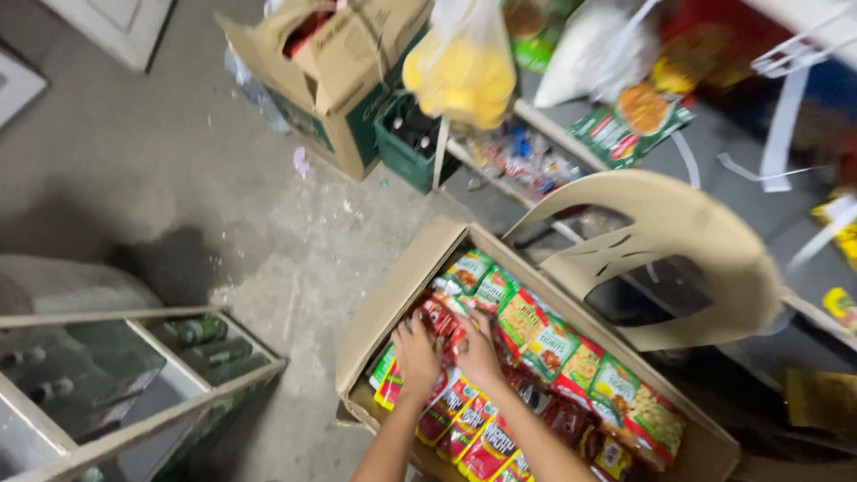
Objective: Picking various grocery items such as sauce bottles, coffee packets, and snack bags from shelves and placing them into a cardboard box.
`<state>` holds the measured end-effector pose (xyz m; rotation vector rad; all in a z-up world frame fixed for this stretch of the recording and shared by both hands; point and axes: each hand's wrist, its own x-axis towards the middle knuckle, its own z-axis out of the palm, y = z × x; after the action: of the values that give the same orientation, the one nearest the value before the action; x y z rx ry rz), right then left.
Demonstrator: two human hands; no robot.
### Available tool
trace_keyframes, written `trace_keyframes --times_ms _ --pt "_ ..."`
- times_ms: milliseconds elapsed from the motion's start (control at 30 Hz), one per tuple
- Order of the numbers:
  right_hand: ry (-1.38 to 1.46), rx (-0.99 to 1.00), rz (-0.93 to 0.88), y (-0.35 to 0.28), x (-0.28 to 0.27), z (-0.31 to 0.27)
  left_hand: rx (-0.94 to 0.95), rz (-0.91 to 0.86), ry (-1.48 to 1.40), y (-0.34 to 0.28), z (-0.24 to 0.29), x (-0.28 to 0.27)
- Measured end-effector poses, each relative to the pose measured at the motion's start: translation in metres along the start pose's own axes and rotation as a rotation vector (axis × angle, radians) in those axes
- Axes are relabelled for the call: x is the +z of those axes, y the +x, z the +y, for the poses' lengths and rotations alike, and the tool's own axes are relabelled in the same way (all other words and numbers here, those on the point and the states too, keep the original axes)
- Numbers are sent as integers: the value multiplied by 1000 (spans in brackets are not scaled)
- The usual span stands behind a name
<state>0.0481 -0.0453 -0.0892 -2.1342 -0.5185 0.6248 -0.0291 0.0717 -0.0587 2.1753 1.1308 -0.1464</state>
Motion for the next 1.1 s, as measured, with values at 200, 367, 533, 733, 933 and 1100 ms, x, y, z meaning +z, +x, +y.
trace_keyframes --times_ms 200,367,533,733,933,1100 --pt "189 -90 160 -71 -101 -67 434 281 -262 -63 73 -35" --pt "209 -195 417 -135 -220 -104 785 305 -465 -125 186 -49" --pt "193 -321 714 -198 -342 -137 1028 237 -646 -218 328 -90" --pt "426 -356 996 -270 -472 -152 1351 -11 -803 -326 462 -117" --pt "256 -500 1441 -307 -620 -159 1642 56 -818 -406 594 -137" --pt "-21 -450 1547 -300 -685 -156 1850 377 -659 -441 669 -141"
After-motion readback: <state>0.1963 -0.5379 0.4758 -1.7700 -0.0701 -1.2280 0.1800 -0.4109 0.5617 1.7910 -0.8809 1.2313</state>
